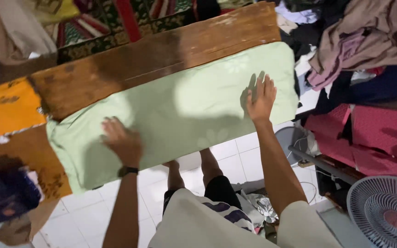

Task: Folding various laundry items on a wooden table.

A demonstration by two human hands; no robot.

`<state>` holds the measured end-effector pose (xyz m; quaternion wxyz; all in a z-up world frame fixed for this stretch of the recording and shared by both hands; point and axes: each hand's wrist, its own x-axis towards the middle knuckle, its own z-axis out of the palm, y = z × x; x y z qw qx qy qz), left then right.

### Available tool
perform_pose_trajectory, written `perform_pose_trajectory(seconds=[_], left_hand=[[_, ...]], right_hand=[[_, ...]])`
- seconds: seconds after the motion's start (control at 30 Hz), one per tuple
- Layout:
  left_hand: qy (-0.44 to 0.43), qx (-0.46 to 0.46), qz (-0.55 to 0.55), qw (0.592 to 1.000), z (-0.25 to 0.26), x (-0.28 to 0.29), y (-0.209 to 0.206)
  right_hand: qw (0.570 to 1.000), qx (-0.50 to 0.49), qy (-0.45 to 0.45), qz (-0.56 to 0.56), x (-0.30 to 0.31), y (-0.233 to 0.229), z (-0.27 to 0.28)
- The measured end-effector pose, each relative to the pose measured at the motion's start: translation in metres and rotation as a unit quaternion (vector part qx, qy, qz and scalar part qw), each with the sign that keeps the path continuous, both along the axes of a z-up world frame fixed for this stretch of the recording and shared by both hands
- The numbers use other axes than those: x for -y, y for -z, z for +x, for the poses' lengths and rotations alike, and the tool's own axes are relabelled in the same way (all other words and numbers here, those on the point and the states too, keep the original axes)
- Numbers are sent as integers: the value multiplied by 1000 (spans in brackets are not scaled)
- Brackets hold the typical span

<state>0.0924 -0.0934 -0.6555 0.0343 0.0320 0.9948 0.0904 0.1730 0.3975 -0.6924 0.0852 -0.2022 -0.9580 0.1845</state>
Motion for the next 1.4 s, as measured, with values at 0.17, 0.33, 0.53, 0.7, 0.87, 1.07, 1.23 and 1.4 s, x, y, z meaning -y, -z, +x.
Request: perform_pose_trajectory(seconds=[0.17, 0.33, 0.53, 0.7, 0.87, 1.07, 1.23, 1.4], left_hand=[[68, 31, 69, 995, 3, -162, 15], [182, 34, 81, 979, -2, -287, 51], [190, 58, 32, 979, -24, -349, 45], [180, 86, -18, 980, -23, -352, 37], [189, 63, -8, 980, -23, -355, 42], [198, 56, -31, 978, -25, -356, 43], [201, 52, -31, 978, -23, -357, 39], [195, 43, -20, 980, -22, -356, 41]], right_hand=[[998, -20, 65, 16, -104, 53, -21], [986, -41, 155, -35, -188, 91, -44], [840, 74, 318, -433, -236, 91, -73], [672, 88, 215, -703, -235, 45, -91], [758, 6, 118, -641, -236, 47, -76], [830, 42, 176, -527, -207, 18, -60], [876, -52, 110, -466, -187, 20, -53], [767, -92, 225, -593, -178, 48, -38]])
